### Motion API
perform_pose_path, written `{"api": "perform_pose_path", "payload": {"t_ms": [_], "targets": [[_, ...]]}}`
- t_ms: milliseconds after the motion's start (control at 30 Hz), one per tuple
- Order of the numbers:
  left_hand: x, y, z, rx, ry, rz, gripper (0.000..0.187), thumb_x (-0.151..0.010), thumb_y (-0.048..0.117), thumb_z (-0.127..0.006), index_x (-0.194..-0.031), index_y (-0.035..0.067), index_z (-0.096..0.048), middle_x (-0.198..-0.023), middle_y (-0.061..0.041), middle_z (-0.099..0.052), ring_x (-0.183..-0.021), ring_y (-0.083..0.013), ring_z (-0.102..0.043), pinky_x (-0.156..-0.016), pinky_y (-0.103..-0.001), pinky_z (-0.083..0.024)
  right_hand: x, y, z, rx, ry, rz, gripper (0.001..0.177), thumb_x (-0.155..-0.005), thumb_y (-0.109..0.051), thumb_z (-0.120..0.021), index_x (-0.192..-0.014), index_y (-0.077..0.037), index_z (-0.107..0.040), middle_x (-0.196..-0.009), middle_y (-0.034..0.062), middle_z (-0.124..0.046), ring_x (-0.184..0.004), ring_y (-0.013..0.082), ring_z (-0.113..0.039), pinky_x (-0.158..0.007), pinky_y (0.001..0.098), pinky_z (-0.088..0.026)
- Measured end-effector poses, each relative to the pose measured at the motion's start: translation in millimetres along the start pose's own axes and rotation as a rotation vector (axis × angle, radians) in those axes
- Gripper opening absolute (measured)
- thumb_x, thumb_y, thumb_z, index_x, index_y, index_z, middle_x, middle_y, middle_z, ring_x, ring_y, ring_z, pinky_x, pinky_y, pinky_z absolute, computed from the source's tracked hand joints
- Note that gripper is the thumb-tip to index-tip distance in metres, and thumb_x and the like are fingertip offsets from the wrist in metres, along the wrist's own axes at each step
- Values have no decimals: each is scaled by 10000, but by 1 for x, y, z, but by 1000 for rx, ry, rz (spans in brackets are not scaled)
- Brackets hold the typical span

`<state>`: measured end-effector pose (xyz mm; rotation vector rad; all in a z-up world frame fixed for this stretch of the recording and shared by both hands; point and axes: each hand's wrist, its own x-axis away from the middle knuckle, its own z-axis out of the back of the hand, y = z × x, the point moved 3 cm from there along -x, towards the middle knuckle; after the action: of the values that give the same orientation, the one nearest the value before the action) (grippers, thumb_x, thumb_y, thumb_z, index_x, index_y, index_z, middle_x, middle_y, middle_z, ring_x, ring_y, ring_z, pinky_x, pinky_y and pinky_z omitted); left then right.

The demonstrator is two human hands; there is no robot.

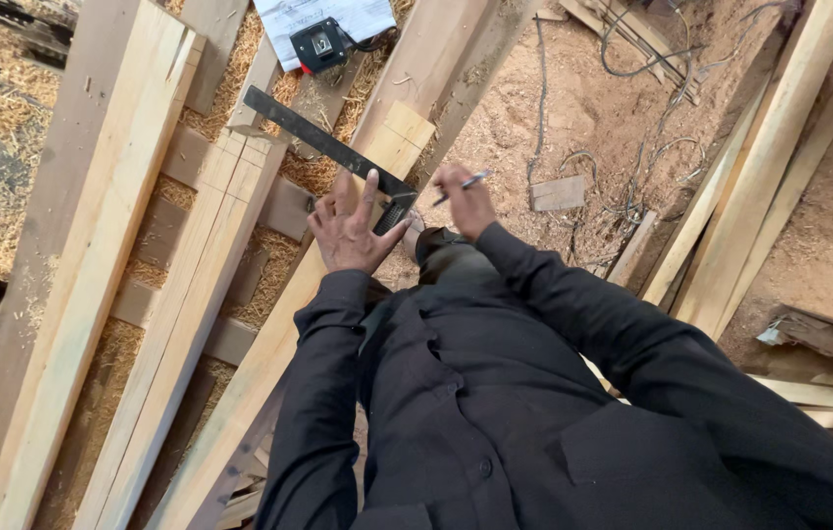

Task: The person measures and marks wooden planks using a square and a pen while standing at a workbench in a wood shop.

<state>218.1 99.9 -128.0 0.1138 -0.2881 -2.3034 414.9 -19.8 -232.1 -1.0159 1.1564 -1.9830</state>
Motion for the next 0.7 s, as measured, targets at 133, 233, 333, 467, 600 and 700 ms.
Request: {"api": "perform_pose_path", "payload": {"t_ms": [133,233,333,467,600,700], "targets": [[0,-1,-2,13,-64,13,994,-722,762,-769,-1572,371,-431,-1566,-70,-414,-1237,-327,-427,-1015,-508,-329,6,-37,39,-123,92,3,531,-1168,-355,-324,-979,0,-670,-903,136,-691,-770,235,-551,-709,388,-475],[-1,-1,2,6,-15,-10,972,-725,735,-774,-1564,377,-437,-1560,-63,-419,-1237,-318,-442,-1018,-504,-337,-6,-93,38,228,-29,278,391,-1103,-305,-415,-1153,-91,-738,-955,105,-742,-816,189,-674,-768,339,-548],[-1,2,5,23,5,-18,953,-733,698,-785,-1561,362,-454,-1548,-64,-426,-1231,-314,-466,-1022,-496,-352,-15,-134,23,211,-142,523,348,-1001,-269,-576,-1268,-101,-722,-1034,116,-740,-930,234,-671,-867,357,-527],[-3,3,9,54,11,-9,935,-723,644,-807,-1547,341,-486,-1534,-58,-434,-1196,-310,-490,-1019,-494,-370,-30,-151,0,441,-183,676,323,-970,-270,-633,-1236,-118,-733,-1128,81,-764,-1021,284,-628,-908,443,-440],[-4,4,12,61,-7,1,946,-697,624,-819,-1538,325,-503,-1554,-72,-427,-1160,-309,-488,-975,-498,-373,-27,-157,12,627,-338,701,301,-989,-329,-605,-1193,-154,-742,-1100,58,-754,-1048,278,-604,-947,449,-436],[-4,3,11,86,-3,8,917,-703,629,-823,-1516,342,-513,-1550,-55,-429,-1151,-298,-488,-989,-499,-380,-13,-142,50,1245,-649,459,467,-1109,-503,-495,-980,-151,-774,-923,87,-760,-1021,222,-653,-1010,421,-456]]}}
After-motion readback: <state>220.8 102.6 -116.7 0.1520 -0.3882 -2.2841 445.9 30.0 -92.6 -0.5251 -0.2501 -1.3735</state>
